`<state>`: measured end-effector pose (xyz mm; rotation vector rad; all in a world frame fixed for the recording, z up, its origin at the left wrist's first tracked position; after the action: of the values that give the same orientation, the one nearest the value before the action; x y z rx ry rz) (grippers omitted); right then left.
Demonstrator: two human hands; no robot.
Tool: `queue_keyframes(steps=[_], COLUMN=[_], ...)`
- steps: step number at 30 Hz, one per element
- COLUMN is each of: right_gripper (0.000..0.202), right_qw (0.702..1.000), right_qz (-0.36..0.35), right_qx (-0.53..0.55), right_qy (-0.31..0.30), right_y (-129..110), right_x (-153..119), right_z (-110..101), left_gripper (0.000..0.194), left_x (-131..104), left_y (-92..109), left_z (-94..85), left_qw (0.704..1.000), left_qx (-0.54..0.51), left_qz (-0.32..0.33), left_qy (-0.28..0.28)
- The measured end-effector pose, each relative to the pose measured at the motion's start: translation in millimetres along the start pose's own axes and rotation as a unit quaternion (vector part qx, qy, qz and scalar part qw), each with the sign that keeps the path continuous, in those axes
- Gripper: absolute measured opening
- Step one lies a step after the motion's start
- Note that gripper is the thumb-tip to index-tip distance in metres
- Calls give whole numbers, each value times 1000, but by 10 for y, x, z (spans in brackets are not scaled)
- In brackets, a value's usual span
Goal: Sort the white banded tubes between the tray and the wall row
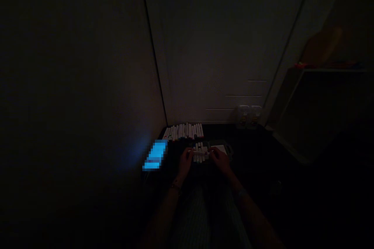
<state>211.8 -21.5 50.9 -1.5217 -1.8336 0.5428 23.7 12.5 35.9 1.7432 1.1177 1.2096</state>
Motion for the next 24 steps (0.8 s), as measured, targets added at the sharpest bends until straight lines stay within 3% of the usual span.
queue_keyframes(steps=[24], right_gripper=[32], right_qw=[1000], right_qz=[-5], right_qx=[-13], right_qy=[3], right_y=[33], right_x=[-1], right_z=[14], left_gripper=[28], left_x=[6], left_y=[-31], left_z=[7], left_qw=[1000], left_qx=[2], left_qz=[17], left_qy=[1])
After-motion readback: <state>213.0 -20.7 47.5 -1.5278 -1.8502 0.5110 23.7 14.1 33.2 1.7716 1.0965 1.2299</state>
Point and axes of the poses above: each hand's wrist, its own x-axis towards the middle knuckle, its own z-axis out of the palm, y = z × x, the point moved 2 cm from there along x, towards the middle knuckle, and after that the axes turned 12 degrees about -y, right-handed, at the moved point
